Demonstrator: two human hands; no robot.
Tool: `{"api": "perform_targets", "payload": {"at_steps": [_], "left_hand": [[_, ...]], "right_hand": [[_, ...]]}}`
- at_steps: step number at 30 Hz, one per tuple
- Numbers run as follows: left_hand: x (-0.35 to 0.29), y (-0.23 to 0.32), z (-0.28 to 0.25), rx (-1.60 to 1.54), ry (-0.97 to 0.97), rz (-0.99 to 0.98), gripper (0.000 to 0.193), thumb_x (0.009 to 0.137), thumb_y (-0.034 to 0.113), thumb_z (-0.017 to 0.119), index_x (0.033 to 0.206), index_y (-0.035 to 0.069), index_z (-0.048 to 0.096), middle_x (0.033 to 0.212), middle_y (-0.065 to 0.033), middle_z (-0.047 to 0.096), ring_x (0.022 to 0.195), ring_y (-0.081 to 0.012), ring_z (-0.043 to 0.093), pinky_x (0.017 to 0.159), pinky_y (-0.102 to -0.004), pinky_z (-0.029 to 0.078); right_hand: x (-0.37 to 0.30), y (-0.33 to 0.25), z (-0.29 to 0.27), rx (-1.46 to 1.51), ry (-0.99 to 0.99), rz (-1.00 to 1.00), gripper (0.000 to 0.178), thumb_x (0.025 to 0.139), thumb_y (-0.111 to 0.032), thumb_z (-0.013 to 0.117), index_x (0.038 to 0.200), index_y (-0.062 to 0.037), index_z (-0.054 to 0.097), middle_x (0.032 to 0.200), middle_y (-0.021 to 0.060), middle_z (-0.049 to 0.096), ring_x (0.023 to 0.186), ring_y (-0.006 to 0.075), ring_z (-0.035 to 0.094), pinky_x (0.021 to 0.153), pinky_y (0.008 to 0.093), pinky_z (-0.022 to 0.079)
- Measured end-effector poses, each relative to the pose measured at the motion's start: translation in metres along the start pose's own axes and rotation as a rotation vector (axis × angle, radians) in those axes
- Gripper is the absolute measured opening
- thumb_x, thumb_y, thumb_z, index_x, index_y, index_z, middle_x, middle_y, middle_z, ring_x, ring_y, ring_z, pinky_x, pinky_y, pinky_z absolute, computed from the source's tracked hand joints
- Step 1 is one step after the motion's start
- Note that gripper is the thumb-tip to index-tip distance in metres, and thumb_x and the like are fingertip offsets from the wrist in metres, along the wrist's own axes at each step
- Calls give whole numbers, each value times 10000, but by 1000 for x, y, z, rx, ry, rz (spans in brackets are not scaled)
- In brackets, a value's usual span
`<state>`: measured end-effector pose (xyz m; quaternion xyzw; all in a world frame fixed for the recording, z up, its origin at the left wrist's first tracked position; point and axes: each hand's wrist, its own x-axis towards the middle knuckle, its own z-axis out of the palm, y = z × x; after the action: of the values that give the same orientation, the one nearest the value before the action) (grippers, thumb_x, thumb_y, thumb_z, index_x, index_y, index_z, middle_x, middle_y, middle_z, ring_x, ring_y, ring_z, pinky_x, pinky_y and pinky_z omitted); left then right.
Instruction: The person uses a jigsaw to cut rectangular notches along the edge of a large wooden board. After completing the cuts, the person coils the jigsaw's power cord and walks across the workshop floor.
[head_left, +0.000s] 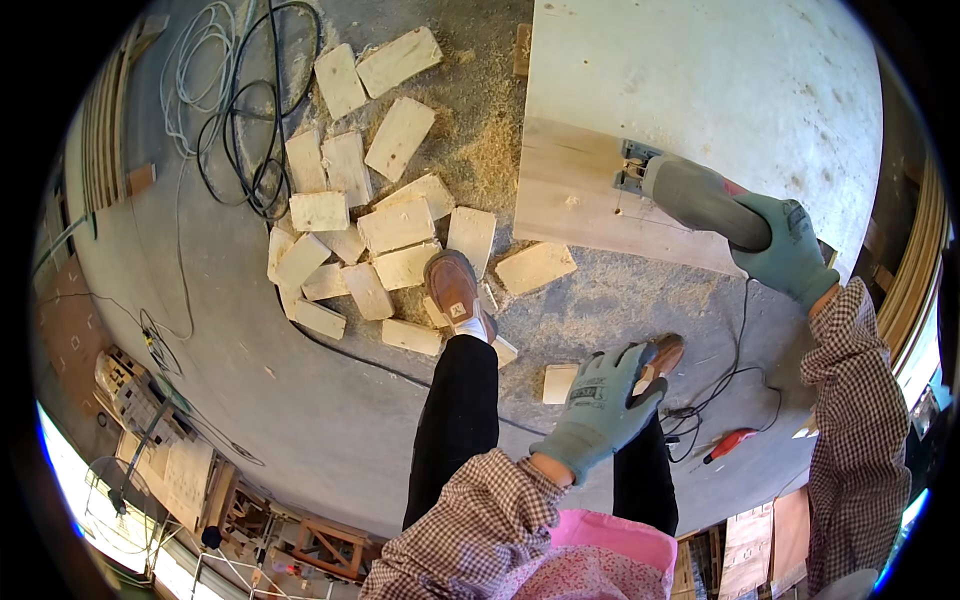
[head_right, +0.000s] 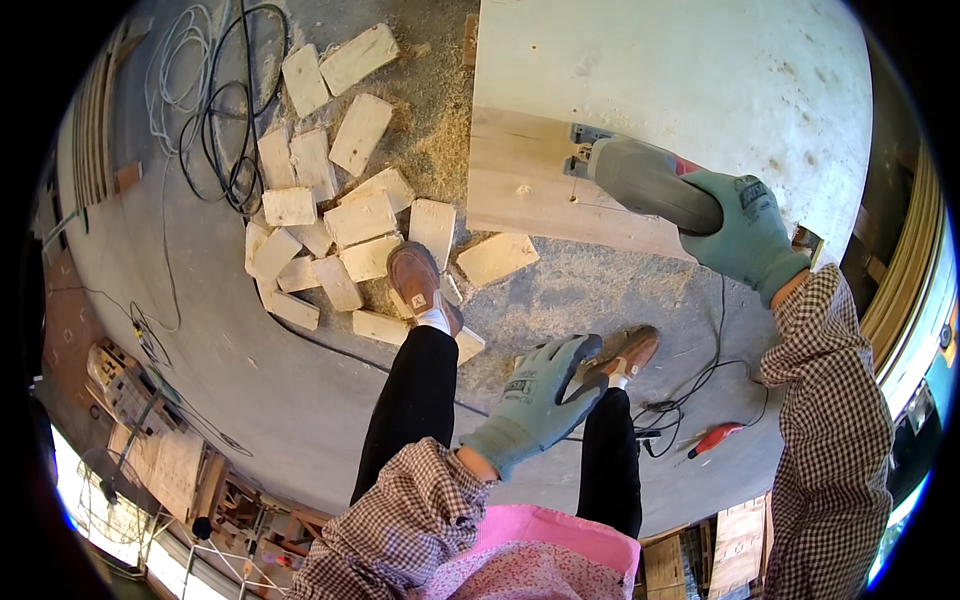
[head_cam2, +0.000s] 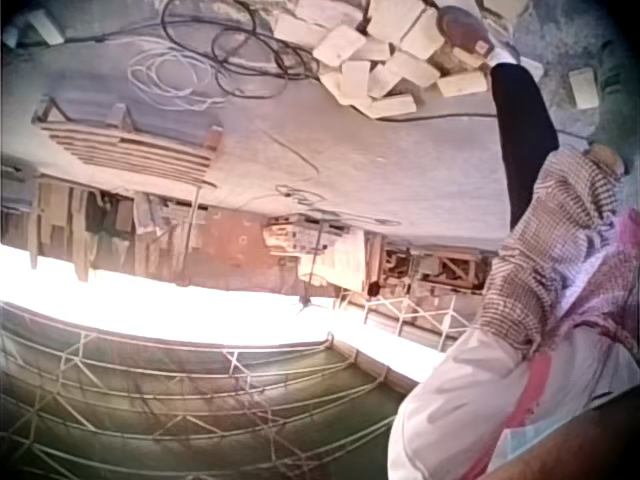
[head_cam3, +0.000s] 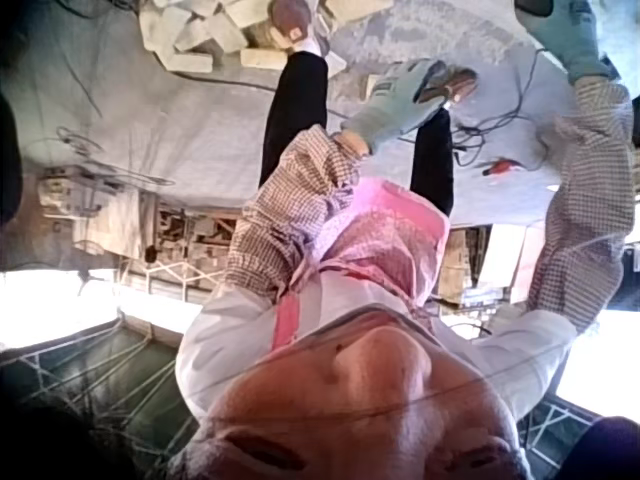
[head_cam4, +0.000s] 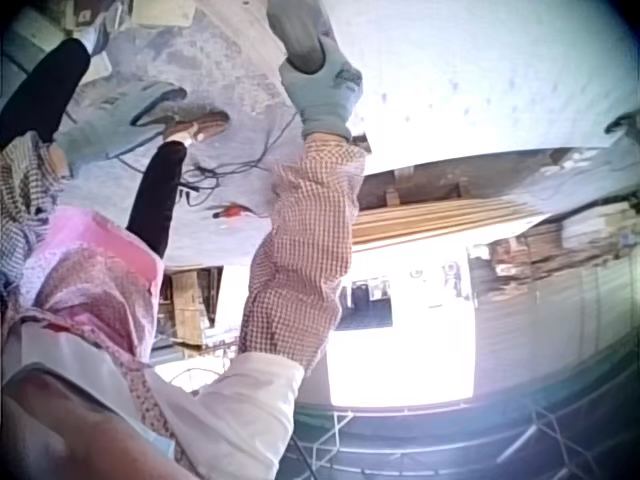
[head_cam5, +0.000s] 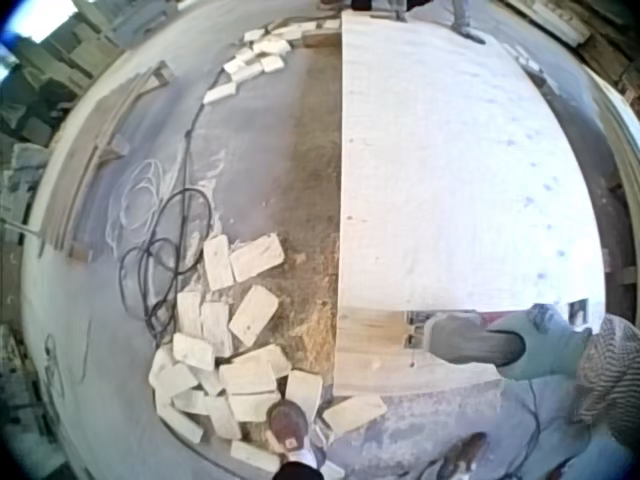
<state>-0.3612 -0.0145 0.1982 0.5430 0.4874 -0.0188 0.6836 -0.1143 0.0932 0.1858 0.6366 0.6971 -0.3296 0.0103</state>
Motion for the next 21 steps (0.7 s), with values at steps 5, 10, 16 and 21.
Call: {"api": "perform_targets", "payload": {"at_steps": [5, 10, 16, 21], "left_hand": [[-2, -3, 6, 13, 12, 23, 435, 820, 291, 551, 1161, 38, 462, 1121, -138, 504, 1057, -307, 470, 899, -389, 350], [-3, -6, 15, 9, 26, 47, 426, 814, 262, 565, 1158, 33, 462, 1117, -138, 507, 1048, -314, 473, 891, -387, 361], [-2, -9, 25, 76, -15, 65, 423, 808, 247, 575, 1154, 29, 464, 1118, -144, 507, 1044, -316, 475, 884, -379, 372], [1, -7, 33, 126, -46, 29, 423, 804, 247, 580, 1156, 38, 470, 1106, -149, 514, 1033, -315, 480, 879, -377, 376]], "right_hand": [[-51, 28, -13, -135, 217, -175, 513, 597, -99, 716, 1068, -78, 516, 895, 122, 587, 778, 275, 558, 706, 353, 448], [-110, 43, -28, -154, 215, -26, 547, 578, -106, 727, 1088, -75, 533, 947, 98, 578, 843, 253, 534, 746, 346, 425], [-154, 53, -25, -90, 177, 63, 489, 568, -108, 716, 1029, -33, 568, 879, 137, 608, 748, 269, 583, 691, 340, 454], [-164, 61, -5, 57, 144, 174, 434, 567, -107, 705, 976, -26, 583, 831, 163, 606, 725, 294, 599, 666, 333, 469]]}}
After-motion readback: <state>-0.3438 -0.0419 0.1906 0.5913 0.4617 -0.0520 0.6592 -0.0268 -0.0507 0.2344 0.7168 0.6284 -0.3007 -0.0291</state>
